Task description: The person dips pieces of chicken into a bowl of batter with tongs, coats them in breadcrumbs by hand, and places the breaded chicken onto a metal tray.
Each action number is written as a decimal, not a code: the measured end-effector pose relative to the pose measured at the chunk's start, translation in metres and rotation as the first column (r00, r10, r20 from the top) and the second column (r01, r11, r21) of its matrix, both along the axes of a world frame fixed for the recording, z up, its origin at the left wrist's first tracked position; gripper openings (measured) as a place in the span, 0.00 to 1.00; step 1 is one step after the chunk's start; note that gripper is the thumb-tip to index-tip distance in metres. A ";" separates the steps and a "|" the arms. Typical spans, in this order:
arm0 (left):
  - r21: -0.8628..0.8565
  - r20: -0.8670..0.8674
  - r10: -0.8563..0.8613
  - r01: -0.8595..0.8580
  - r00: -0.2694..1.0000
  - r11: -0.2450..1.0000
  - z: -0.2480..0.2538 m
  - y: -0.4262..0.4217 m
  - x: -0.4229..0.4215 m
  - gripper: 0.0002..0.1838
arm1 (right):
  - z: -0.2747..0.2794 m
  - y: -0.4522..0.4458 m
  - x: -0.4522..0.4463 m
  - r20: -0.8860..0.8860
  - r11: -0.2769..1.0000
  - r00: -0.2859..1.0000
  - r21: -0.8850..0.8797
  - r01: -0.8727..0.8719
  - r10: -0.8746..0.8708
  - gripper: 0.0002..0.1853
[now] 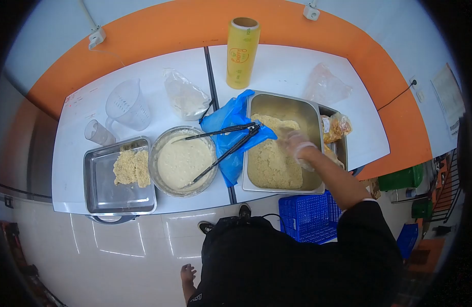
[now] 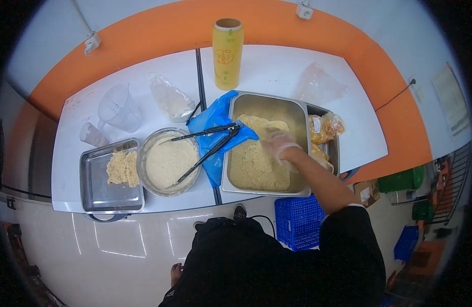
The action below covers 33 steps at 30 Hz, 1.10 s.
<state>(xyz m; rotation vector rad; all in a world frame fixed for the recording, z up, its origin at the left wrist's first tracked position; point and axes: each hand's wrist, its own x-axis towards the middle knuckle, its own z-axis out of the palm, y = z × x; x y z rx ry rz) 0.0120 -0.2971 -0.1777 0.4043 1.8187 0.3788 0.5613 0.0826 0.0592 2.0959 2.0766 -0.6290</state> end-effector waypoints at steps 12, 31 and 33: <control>-0.100 -0.008 0.011 -0.012 1.000 0.995 0.009 -0.024 0.010 0.21 | -0.034 0.017 -0.022 0.055 0.992 0.993 -0.077 -0.097 0.101 0.27; -0.041 -0.046 -0.070 0.068 0.996 0.997 0.032 0.025 0.010 0.18 | -0.043 0.021 -0.024 -0.154 0.926 0.913 -0.041 0.375 -0.377 0.29; -0.059 -0.054 -0.062 0.058 0.997 0.997 0.028 0.027 0.011 0.19 | -0.043 0.029 -0.021 -0.156 0.926 0.913 -0.073 0.371 -0.378 0.29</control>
